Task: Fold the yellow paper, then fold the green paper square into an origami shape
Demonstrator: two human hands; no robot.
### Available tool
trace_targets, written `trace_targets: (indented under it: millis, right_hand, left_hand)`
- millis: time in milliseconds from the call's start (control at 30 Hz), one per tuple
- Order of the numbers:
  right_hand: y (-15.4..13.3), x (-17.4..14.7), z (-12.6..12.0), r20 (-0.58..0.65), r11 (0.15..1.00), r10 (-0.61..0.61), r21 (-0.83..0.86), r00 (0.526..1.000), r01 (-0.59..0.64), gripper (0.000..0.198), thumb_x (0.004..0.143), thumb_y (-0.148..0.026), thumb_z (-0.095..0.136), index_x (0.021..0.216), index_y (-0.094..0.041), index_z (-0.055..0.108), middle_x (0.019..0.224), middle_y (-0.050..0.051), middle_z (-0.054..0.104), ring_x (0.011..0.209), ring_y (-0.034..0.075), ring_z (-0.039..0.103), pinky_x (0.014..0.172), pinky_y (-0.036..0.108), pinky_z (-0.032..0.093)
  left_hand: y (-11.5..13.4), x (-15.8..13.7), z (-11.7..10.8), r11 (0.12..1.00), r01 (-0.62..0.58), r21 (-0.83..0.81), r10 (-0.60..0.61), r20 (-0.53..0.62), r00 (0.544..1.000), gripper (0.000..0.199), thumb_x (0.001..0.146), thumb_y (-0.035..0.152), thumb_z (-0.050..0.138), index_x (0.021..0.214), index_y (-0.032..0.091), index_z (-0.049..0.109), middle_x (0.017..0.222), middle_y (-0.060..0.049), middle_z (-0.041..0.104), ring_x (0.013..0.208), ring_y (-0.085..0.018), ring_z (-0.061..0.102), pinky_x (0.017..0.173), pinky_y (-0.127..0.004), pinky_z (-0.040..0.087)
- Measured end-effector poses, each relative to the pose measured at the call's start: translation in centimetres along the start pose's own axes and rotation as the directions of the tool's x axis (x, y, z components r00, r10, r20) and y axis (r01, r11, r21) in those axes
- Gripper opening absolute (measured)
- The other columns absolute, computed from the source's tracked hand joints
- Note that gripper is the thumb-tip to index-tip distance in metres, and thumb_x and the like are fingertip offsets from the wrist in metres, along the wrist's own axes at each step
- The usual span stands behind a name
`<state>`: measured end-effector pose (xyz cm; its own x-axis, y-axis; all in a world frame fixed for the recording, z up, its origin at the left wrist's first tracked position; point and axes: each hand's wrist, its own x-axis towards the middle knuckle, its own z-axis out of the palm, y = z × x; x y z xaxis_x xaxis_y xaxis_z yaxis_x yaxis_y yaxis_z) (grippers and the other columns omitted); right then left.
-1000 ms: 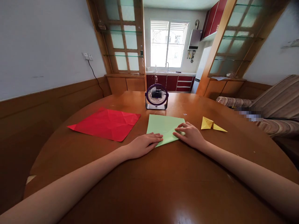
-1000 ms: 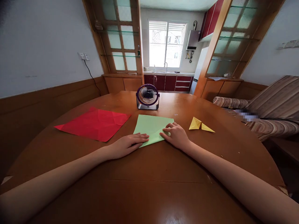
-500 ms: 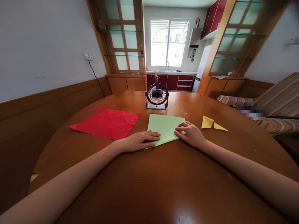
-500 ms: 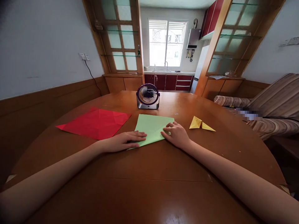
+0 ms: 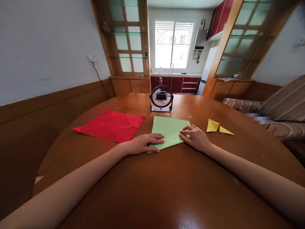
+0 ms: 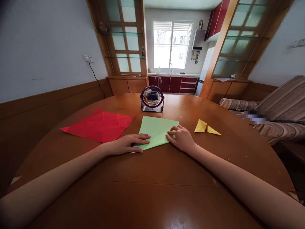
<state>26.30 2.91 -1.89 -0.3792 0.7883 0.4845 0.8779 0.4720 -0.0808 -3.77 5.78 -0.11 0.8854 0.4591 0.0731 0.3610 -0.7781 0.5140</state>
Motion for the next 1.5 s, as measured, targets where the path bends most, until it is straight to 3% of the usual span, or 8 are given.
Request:
trace_targets:
  millis: [467,767,900,967,1067,1233,1400,1500]
  right_hand:
    - [0.0,0.0,-0.1,0.001,1.0,0.009,-0.009,1.0,-0.009,0.027,0.093,-0.038,0.052,0.098,-0.025,0.076,0.098,0.006,0.071,0.092,0.023,0.06,0.083,0.038,0.051]
    - [0.0,0.0,-0.2,0.003,0.999,0.001,0.034,1.0,-0.001,0.028,0.093,-0.039,0.051,0.097,-0.026,0.075,0.098,0.007,0.07,0.094,0.025,0.059,0.084,0.041,0.05]
    - [0.0,0.0,-0.2,-0.004,0.997,0.018,0.071,1.0,-0.018,0.026,0.092,-0.038,0.053,0.098,-0.025,0.075,0.098,0.007,0.07,0.094,0.025,0.06,0.084,0.041,0.05]
    - [0.1,0.0,-0.1,-0.007,0.997,0.018,0.081,1.0,-0.017,0.026,0.092,-0.038,0.053,0.098,-0.024,0.075,0.098,0.008,0.07,0.094,0.025,0.06,0.084,0.041,0.05]
    - [0.2,0.1,0.0,-0.011,0.996,0.006,0.089,1.0,-0.005,0.027,0.091,-0.038,0.054,0.099,-0.022,0.074,0.097,0.009,0.069,0.094,0.024,0.06,0.086,0.04,0.05]
    - [0.4,0.0,0.2,-0.026,0.995,0.011,0.102,1.0,-0.009,0.028,0.091,-0.039,0.055,0.1,-0.02,0.073,0.097,0.01,0.067,0.094,0.024,0.06,0.088,0.041,0.05]
    - [0.9,0.1,0.5,-0.046,0.979,0.099,0.182,0.994,-0.089,0.037,0.089,-0.042,0.057,0.114,-0.018,0.067,0.104,0.012,0.065,0.101,0.026,0.059,0.091,0.041,0.049]
    - [1.4,0.3,0.7,-0.033,0.947,0.186,0.274,0.982,-0.17,0.038,0.088,-0.044,0.057,0.112,-0.017,0.067,0.097,0.01,0.065,0.091,0.023,0.061,0.084,0.038,0.05]
  left_hand:
    - [0.0,-1.4,-3.1,0.977,0.181,0.115,-0.195,0.121,0.973,0.077,0.077,0.062,0.067,0.144,0.035,0.04,0.161,-0.005,0.015,0.148,-0.031,0.007,0.117,-0.049,0.017]
    - [-0.1,-1.8,-3.6,0.994,0.104,0.023,-0.105,0.087,0.991,0.074,0.076,0.052,0.074,0.142,0.036,0.043,0.161,-0.005,0.012,0.148,-0.032,0.01,0.117,-0.051,0.02]
    - [1.5,-1.1,-2.7,1.0,-0.013,-0.021,0.014,0.048,0.999,0.051,0.084,0.049,0.067,0.131,0.03,0.058,0.158,-0.005,0.025,0.147,-0.029,0.017,0.118,-0.049,0.019]
    - [2.7,-0.6,-1.6,1.0,-0.011,-0.01,0.011,0.024,1.0,0.054,0.092,0.05,0.055,0.141,0.028,0.046,0.157,-0.005,0.028,0.146,-0.025,0.02,0.119,-0.046,0.018]
    - [4.4,0.0,0.4,0.996,0.007,0.091,-0.008,0.019,1.0,0.065,0.099,0.054,0.035,0.154,0.026,0.015,0.16,-0.002,0.01,0.148,-0.022,0.006,0.122,-0.041,0.009]
    - [5.5,0.5,2.5,0.968,-0.028,0.249,-0.008,0.141,0.99,0.077,0.097,0.062,0.029,0.154,0.013,0.012,0.159,-0.009,0.005,0.148,-0.025,0.002,0.122,-0.039,0.004]
    - [5.5,0.4,2.4,0.955,-0.062,0.291,0.022,0.137,0.99,0.079,0.096,0.064,0.024,0.154,0.012,0.011,0.159,-0.011,0.005,0.148,-0.025,0.003,0.122,-0.04,0.004]
    - [5.5,0.4,2.4,0.953,-0.043,0.301,0.001,0.139,0.99,0.08,0.096,0.065,0.024,0.154,0.011,0.01,0.159,-0.011,0.004,0.148,-0.025,0.002,0.122,-0.04,0.005]
